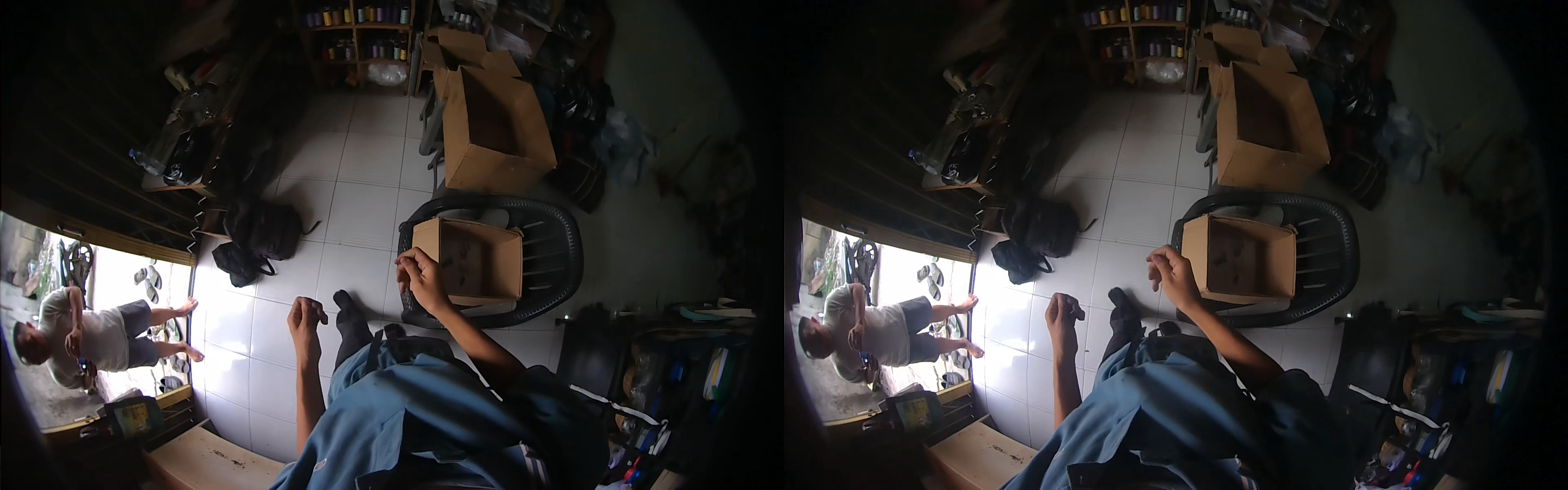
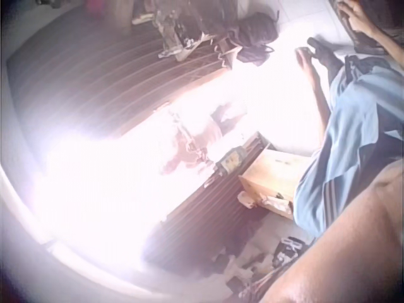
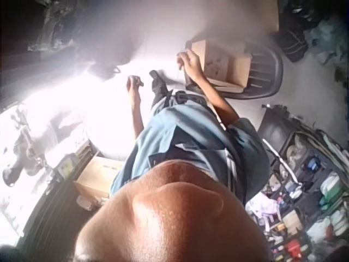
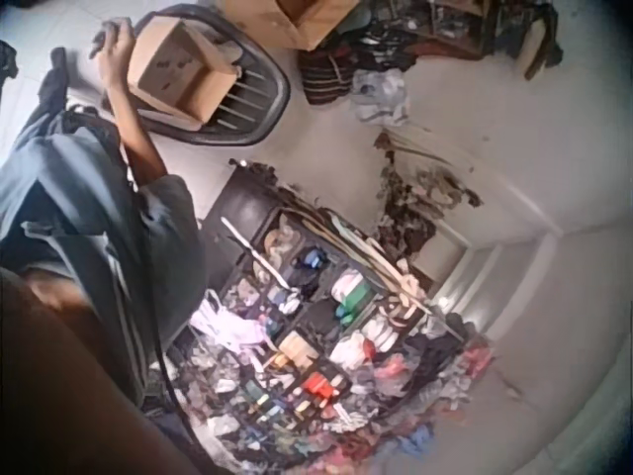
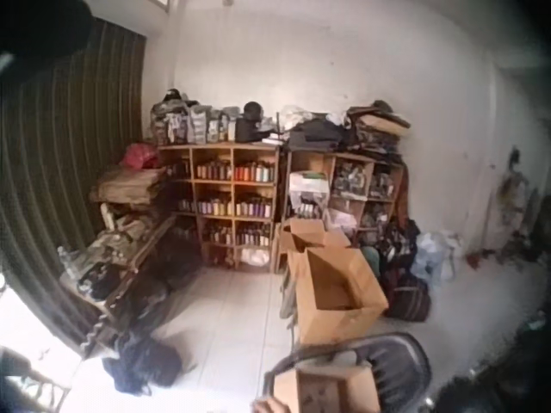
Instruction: The person picks up several rolls of webbing and fabric tape from cardboard boxes and places them onto shelves containing various textile supplies.
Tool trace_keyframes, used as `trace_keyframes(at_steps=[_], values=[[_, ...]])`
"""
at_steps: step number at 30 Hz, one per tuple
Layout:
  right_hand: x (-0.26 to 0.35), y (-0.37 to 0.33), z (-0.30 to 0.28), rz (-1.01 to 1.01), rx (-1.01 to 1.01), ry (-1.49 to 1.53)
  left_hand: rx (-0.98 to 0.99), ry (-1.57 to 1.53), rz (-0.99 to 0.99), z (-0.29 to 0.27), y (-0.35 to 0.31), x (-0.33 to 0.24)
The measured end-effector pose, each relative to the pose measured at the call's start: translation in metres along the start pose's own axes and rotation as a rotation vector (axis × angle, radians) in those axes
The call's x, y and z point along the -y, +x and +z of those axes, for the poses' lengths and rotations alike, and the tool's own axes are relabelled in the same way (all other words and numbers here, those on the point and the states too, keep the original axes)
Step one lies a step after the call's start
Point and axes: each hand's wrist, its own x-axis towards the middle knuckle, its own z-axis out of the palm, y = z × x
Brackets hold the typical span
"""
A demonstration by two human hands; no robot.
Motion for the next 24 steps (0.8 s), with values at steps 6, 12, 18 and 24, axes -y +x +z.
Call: trace_keyframes(at_steps=[6,12,18,24], values=[[-0.009,0.114,0.017,-0.105,-0.095,0.033,0.085,0.065,0.047,0.015,0.132,-0.027],[0.011,0.211,0.028,-0.056,-0.260,0.081,0.305,0.131,-0.014,0.036,0.274,-0.058],[0.018,0.289,0.000,-0.108,-0.463,-0.035,0.448,0.208,-0.162,0.099,0.404,-0.079],[0.034,0.389,-0.076,-0.186,-0.582,0.025,0.599,0.204,-0.023,0.215,0.506,-0.075]])
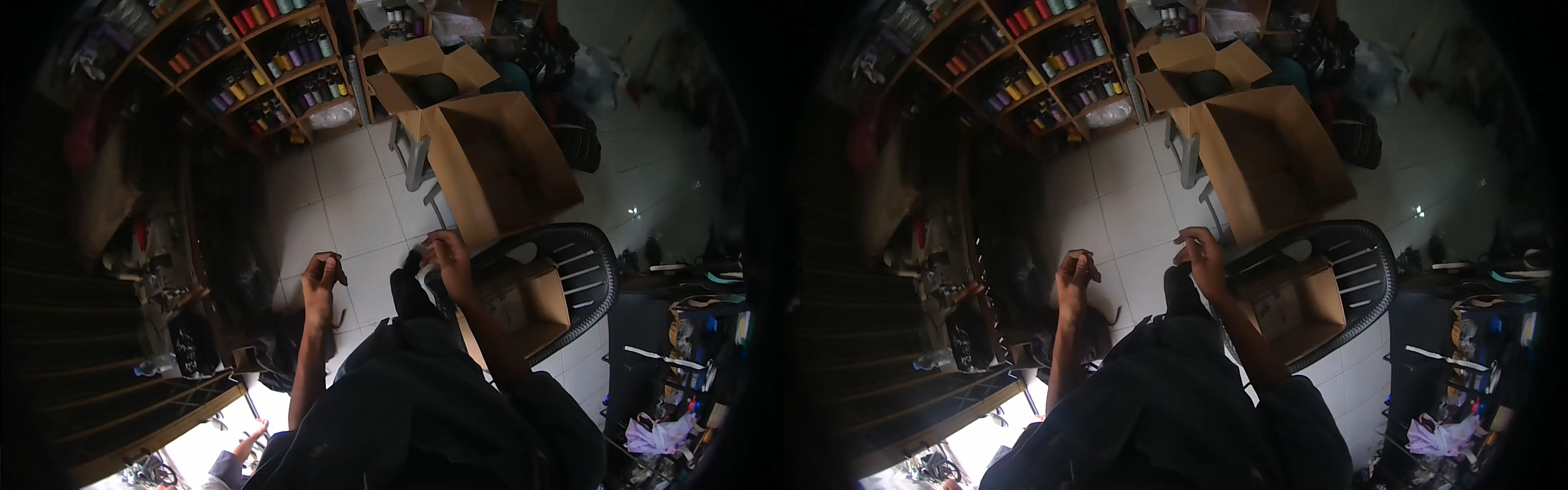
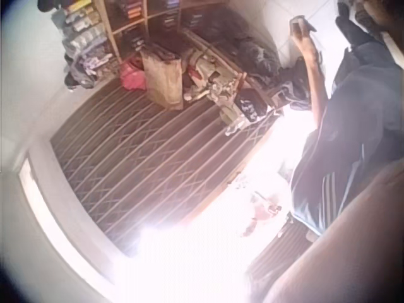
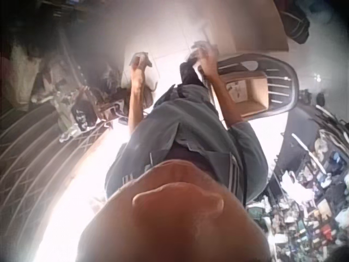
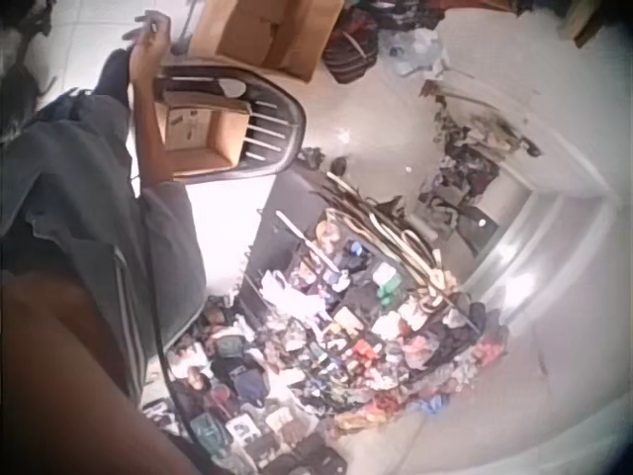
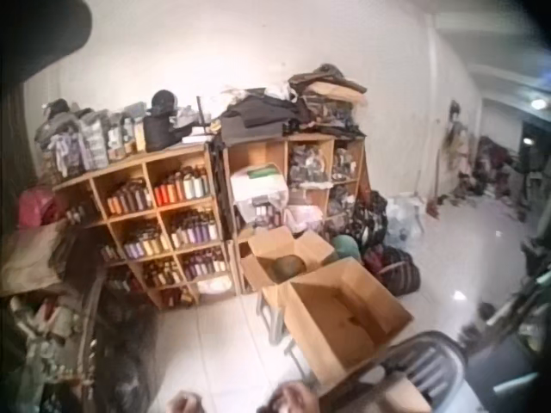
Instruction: The person picks up several rolls of webbing and fabric tape from cardboard boxes and places them onto shelves containing various textile supplies.
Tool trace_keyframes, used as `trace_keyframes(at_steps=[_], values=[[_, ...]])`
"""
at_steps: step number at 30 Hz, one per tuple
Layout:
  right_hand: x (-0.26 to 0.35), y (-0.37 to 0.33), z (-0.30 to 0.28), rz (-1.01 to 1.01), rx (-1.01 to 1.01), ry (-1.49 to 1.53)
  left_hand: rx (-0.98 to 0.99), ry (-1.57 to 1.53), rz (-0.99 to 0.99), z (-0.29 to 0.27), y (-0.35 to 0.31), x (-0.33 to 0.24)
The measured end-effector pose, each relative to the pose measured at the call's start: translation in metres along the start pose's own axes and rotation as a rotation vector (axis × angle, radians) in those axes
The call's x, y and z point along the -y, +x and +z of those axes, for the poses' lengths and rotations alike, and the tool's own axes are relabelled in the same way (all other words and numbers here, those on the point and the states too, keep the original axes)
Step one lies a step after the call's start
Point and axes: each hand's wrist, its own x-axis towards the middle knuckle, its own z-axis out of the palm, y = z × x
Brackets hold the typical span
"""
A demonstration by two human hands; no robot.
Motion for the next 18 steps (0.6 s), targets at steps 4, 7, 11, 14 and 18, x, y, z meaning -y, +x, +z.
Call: trace_keyframes(at_steps=[4,7,11,14,18], values=[[0.006,0.086,-0.004,0.031,-0.075,0.079,-0.024,0.002,-0.011,0.025,0.084,-0.007],[0.016,0.146,-0.016,0.052,-0.067,0.107,0.035,0.022,0.021,0.053,0.149,-0.012],[0.028,0.206,-0.029,0.050,-0.117,0.088,0.060,-0.072,-0.053,0.092,0.223,-0.016],[0.031,0.242,-0.044,0.041,-0.219,0.081,0.154,-0.096,-0.096,0.121,0.284,-0.006],[0.028,0.280,-0.065,0.034,-0.341,0.046,0.290,-0.085,-0.187,0.156,0.375,0.013]])
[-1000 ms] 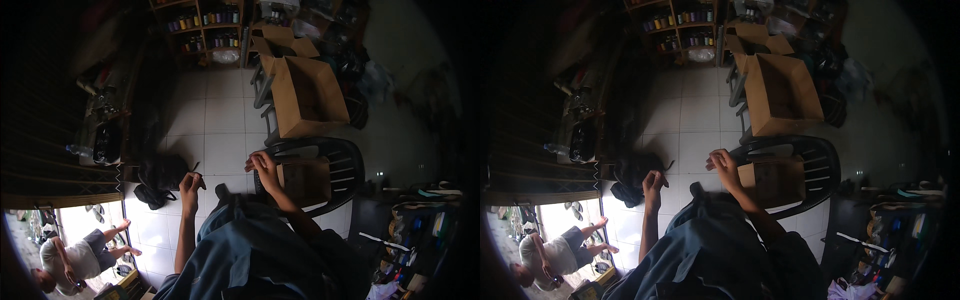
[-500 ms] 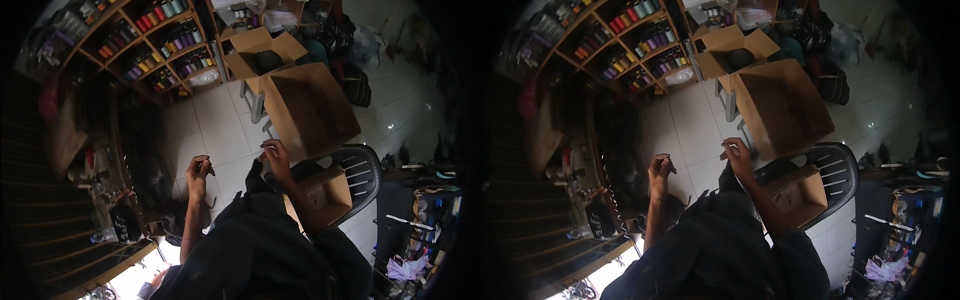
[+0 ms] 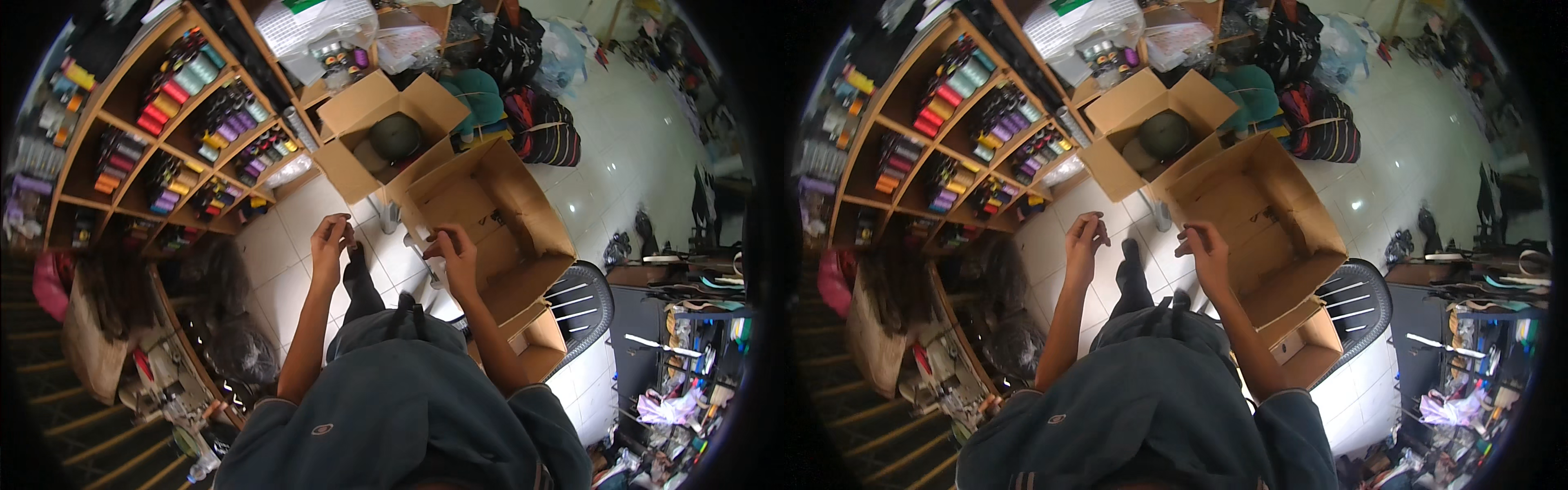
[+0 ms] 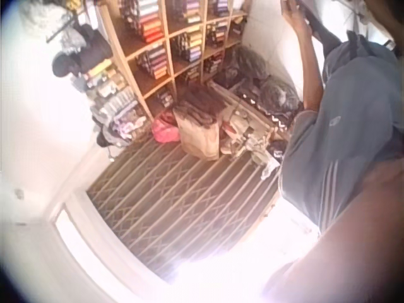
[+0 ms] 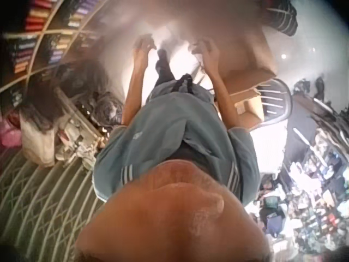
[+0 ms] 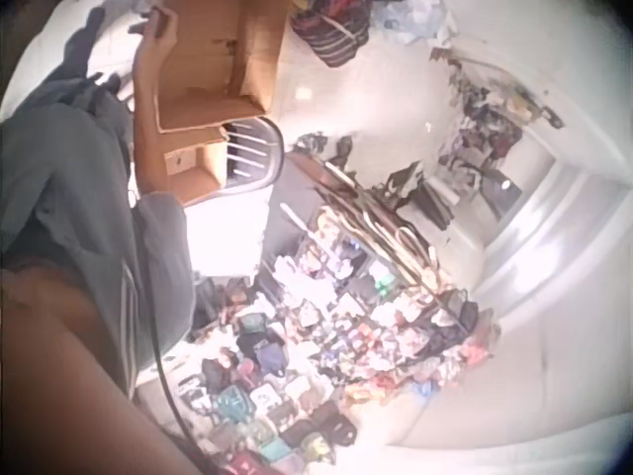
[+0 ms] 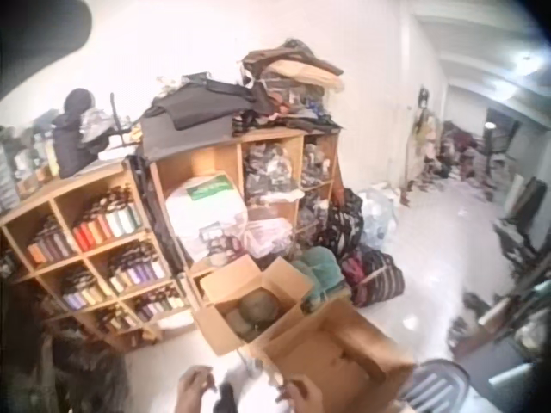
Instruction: The person picks up several rolls of webbing and fabric tape from cardboard boxes and places them onto shelves containing various textile supplies.
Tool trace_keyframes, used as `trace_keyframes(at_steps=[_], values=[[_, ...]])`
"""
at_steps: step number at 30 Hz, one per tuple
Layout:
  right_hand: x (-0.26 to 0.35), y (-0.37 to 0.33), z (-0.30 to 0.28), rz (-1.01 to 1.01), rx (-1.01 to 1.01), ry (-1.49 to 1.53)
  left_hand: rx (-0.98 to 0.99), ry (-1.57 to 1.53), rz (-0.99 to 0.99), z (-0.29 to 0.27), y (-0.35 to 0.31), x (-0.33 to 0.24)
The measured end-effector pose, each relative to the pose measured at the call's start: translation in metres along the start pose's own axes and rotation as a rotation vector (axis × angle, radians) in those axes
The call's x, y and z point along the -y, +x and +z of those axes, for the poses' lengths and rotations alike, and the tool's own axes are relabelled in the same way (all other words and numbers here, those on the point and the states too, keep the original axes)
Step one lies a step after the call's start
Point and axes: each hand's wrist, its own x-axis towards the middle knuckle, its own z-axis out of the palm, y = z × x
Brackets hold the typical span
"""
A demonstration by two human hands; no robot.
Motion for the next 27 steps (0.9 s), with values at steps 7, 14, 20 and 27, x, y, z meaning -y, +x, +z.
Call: trace_keyframes(at_steps=[7,14,20,27], values=[[-0.008,0.070,0.012,0.016,-0.292,0.067,0.117,0.029,-0.154,0.013,0.169,0.022],[-0.012,0.123,0.050,0.081,-0.529,0.108,0.107,0.066,-0.511,-0.009,0.329,0.127],[-0.029,0.134,0.068,0.106,-0.719,0.127,-0.065,0.287,-0.930,-0.015,0.409,0.211],[-0.037,0.128,0.078,0.116,-0.925,0.102,-0.135,0.215,-1.019,0.022,0.428,0.220]])
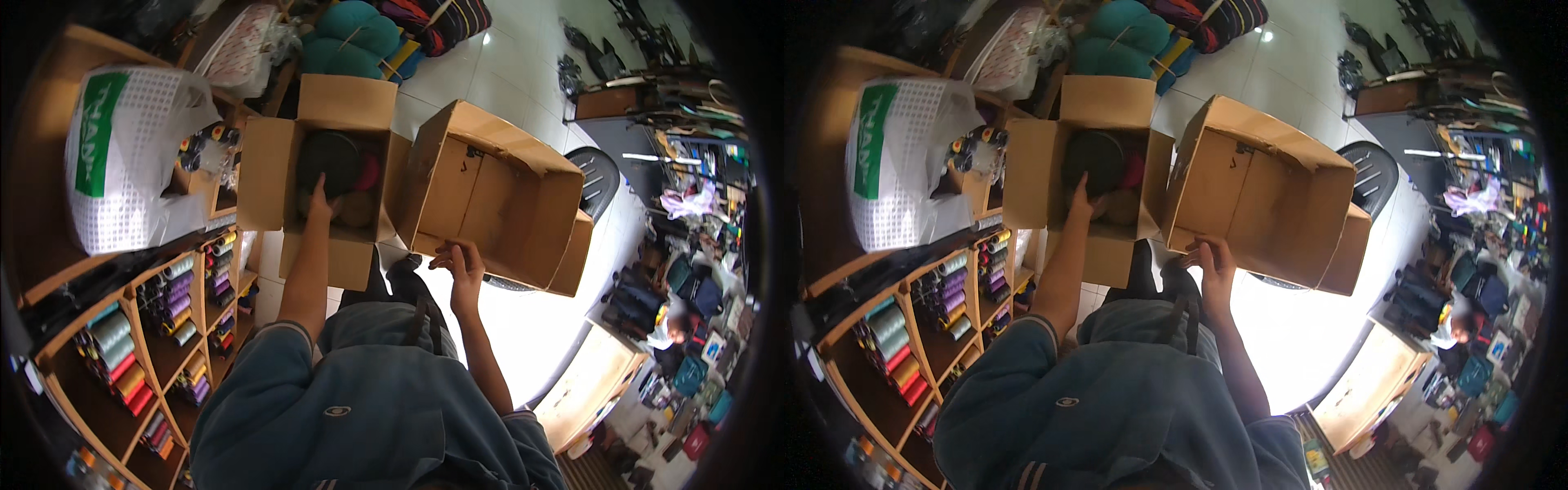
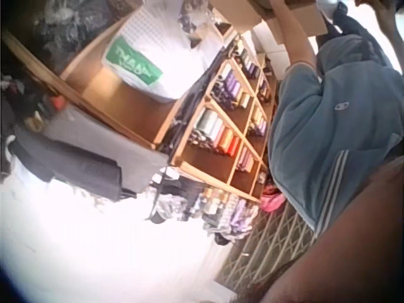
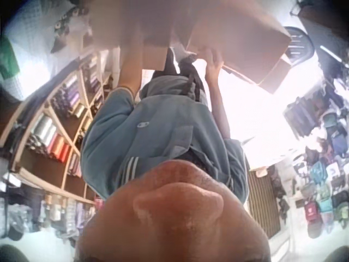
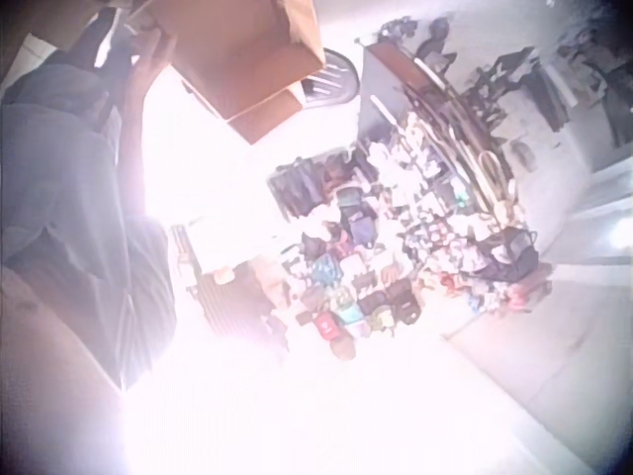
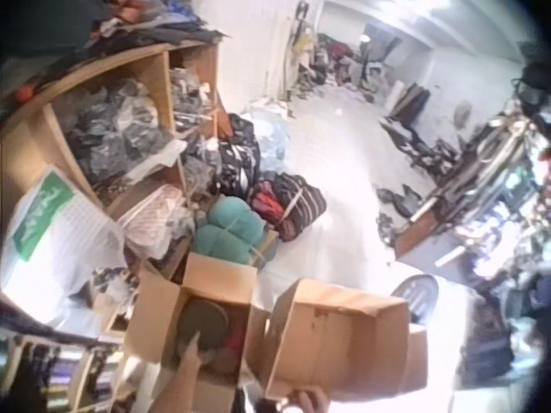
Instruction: The person picks up several rolls of webbing and fabric tape from cardboard boxes and places them onto shelves containing various textile supplies.
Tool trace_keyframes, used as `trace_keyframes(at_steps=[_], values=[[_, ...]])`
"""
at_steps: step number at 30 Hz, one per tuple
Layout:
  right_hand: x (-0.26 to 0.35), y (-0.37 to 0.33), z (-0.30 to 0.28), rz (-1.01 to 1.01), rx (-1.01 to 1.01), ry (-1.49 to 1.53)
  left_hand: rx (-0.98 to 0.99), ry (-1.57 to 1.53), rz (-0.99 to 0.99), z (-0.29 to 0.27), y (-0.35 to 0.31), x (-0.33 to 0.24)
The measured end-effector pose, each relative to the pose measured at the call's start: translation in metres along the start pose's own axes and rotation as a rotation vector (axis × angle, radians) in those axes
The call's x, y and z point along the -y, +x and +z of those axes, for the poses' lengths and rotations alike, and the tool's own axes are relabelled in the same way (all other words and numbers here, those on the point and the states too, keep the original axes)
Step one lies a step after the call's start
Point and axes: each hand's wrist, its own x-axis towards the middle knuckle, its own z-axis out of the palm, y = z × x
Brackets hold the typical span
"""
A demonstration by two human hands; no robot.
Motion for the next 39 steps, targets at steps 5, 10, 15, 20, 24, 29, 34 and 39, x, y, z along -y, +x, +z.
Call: trace_keyframes(at_steps=[5,10,15,20,24,29,34,39], values=[[-0.003,-0.006,0.003,0.006,-0.067,-0.024,-0.023,0.016,0.025,-0.002,0.032,0.005],[-0.006,-0.006,0.000,0.005,-0.078,-0.048,0.178,-0.068,0.211,-0.008,0.046,0.013],[-0.002,-0.010,-0.003,0.008,-0.100,-0.033,0.070,-0.121,0.236,0.014,-0.018,0.005],[-0.002,-0.011,-0.008,-0.001,-0.069,0.001,0.121,0.045,0.597,0.001,-0.050,0.003],[-0.004,-0.011,-0.017,-0.070,-0.023,-0.005,0.080,0.275,0.968,-0.008,-0.075,0.003],[0.000,-0.018,-0.035,-0.097,0.034,-0.028,0.032,0.499,1.186,-0.018,-0.145,-0.024],[0.003,-0.030,-0.059,-0.106,0.056,0.042,0.197,0.541,1.189,-0.021,-0.260,-0.045],[0.015,-0.044,-0.090,-0.172,0.135,0.079,0.450,0.782,1.107,-0.013,-0.380,-0.021]])
